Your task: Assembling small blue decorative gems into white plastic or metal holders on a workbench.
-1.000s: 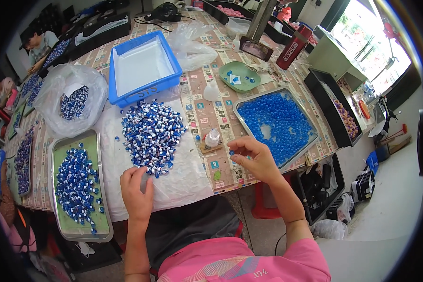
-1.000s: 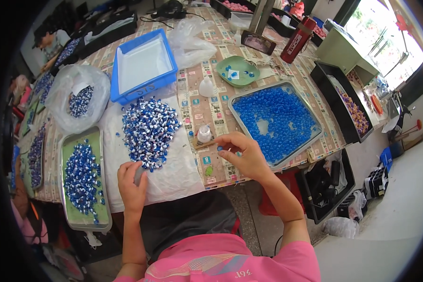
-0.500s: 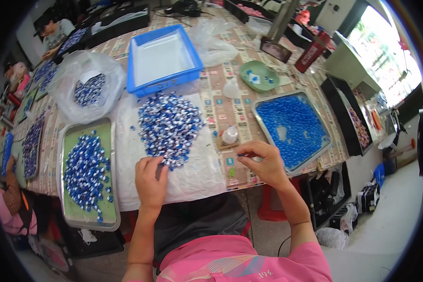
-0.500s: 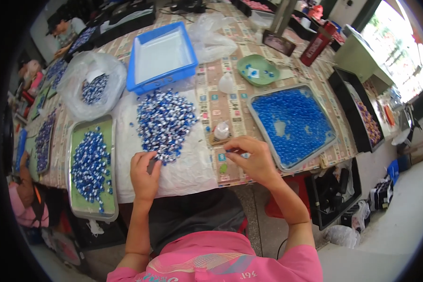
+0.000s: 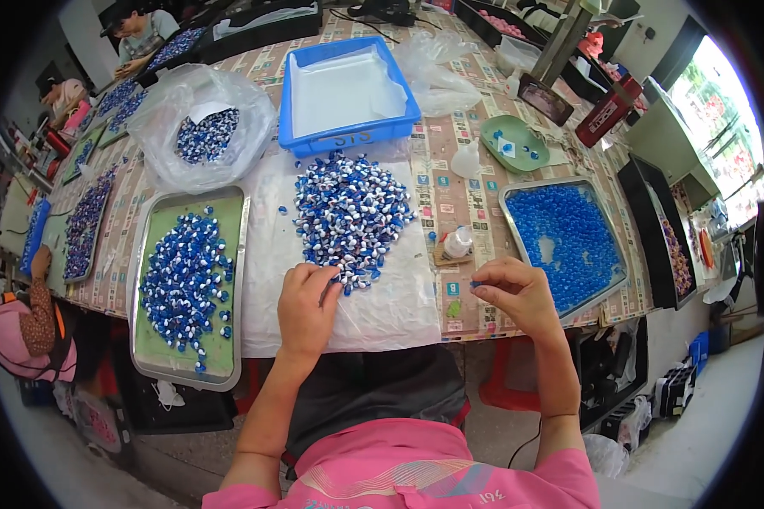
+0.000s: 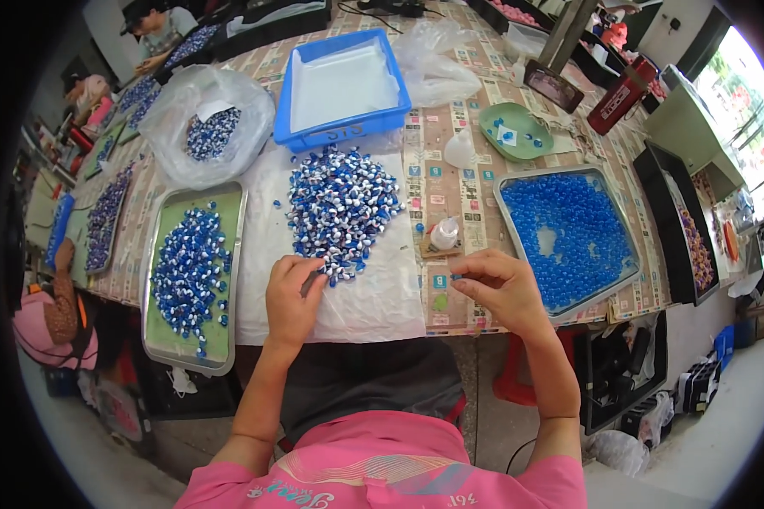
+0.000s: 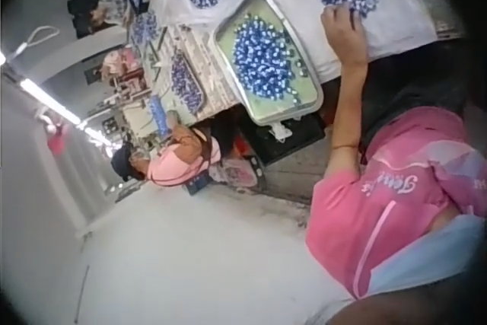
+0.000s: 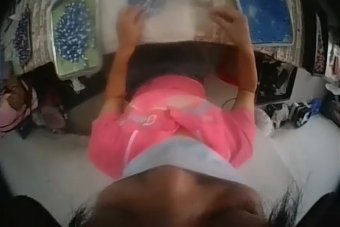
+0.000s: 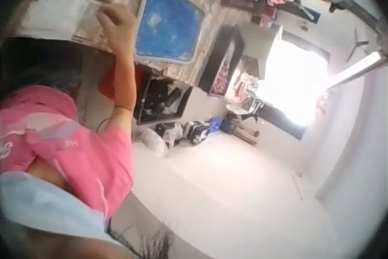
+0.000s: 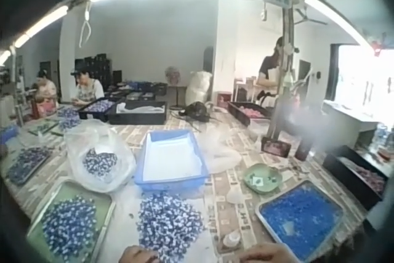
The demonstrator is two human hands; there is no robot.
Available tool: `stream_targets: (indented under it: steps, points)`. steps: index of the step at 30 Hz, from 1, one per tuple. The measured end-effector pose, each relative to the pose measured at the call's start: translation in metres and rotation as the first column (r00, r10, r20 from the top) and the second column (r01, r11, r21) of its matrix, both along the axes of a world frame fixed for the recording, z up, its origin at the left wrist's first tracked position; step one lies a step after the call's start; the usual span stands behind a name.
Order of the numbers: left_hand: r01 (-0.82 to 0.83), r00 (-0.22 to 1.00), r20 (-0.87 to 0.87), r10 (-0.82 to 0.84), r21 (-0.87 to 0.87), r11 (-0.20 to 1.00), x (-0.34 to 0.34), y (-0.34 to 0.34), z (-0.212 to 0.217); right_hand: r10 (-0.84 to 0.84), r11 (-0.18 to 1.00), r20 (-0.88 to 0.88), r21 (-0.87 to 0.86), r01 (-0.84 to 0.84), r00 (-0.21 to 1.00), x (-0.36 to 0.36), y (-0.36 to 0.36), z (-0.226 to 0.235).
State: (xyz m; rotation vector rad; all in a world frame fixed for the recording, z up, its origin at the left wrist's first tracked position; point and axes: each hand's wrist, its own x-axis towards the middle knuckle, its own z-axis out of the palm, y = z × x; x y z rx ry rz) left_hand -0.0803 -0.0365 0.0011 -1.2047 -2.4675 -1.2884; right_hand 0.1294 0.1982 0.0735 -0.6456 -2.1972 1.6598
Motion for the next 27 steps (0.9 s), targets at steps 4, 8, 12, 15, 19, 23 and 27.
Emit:
stream_targets:
  steps: [4,8,12,15,19,23,27]
  points:
    - [0.023,0.997,0.065,-0.028,0.082,0.996,0.005,0.000,-0.004,-0.018,0.999,0.020,0.028,0.017,1.000,0.004,0.013,0.002]
    - [0.032,0.974,0.211,-0.084,0.237,0.971,0.016,0.004,0.004,-0.057,0.997,0.001,0.055,0.056,0.998,0.000,0.027,0.001]
    - [0.032,0.811,0.526,-0.255,0.396,0.918,0.025,0.001,0.005,-0.091,0.966,-0.032,0.240,0.096,0.995,-0.014,0.031,0.009]
    - [-0.022,0.479,0.803,-0.354,0.414,0.910,0.037,0.000,0.022,-0.119,0.906,-0.013,0.408,0.114,0.993,-0.027,0.031,0.011]
    - [-0.015,0.264,0.852,-0.452,0.472,0.881,0.049,-0.001,0.022,-0.098,0.842,-0.008,0.533,0.087,0.995,-0.044,0.027,0.009]
    - [-0.095,-0.071,0.846,-0.529,0.522,0.848,0.057,0.003,0.017,-0.080,0.825,0.050,0.564,0.038,0.996,-0.054,0.023,0.008]
    - [-0.161,-0.193,0.788,-0.585,0.563,0.811,0.063,0.010,0.014,-0.088,0.837,0.055,0.545,0.044,0.995,-0.054,0.018,0.007]
